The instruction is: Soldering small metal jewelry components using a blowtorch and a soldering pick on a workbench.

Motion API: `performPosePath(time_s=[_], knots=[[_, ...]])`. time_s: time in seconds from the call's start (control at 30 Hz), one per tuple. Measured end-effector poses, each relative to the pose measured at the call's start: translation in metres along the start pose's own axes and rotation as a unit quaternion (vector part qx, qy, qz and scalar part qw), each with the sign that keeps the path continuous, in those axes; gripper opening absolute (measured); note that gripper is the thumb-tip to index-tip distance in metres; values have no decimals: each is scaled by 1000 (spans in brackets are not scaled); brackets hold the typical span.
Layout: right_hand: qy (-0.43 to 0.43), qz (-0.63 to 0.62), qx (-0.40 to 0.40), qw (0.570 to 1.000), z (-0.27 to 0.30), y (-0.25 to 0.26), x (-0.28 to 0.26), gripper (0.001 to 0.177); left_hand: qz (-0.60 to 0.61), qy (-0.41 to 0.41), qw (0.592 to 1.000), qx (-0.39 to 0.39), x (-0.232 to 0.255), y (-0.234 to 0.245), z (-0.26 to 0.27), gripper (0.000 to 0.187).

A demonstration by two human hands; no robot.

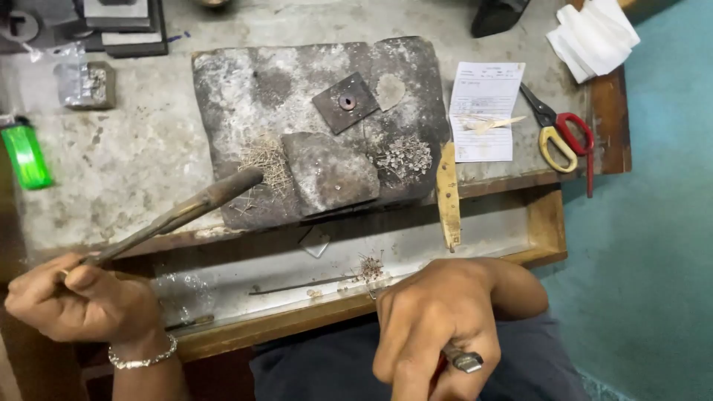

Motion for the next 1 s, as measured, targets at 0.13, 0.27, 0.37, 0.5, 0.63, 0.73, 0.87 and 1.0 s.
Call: performPosePath(time_s=[0.13, 0.27, 0.37, 0.5, 0.63, 0.73, 0.87, 1.0], knots=[[-45, 58, 63, 995, -12, 11, -12, 24, -12, -3, 1000, -3, 1, 1, -4, 46], [-169, 301, 283, 895, -3, 1, -7, 38, -7, 3, 1000, -1, 1, 3, -2, 49], [-168, 455, 364, 795, 2, -4, 5, 37, 7, -4, 1000, 10, -1, 0, -4, 47], [-82, 605, 414, 675, 13, -8, 27, 30, -9, -27, 1000, -7, 4, 1, -5, 47], [-75, 676, 401, 613, 4, -6, 33, 24, -22, -18, 1000, -6, 6, 2, -4, 51], [-90, 697, 379, 601, -3, -2, 37, 25, -24, -29, 999, -4, 7, 2, -1, 43], [-92, 706, 370, 596, -7, 5, 46, 21, -15, -48, 999, -3, 8, 0, -1, 39], [-71, 722, 385, 571, -4, 6, 60, 21, 15, -53, 998, -5, 2, -2, 5, 39]])
Point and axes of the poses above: each hand's wrist, its own z-axis away from the middle knuckle, its own y-axis out of the back of the hand, x = y × z, the point moved 2 cm from there along -z, towards the middle knuckle, and after that the axes turned 1 degree about x, right-handed, at the moved point
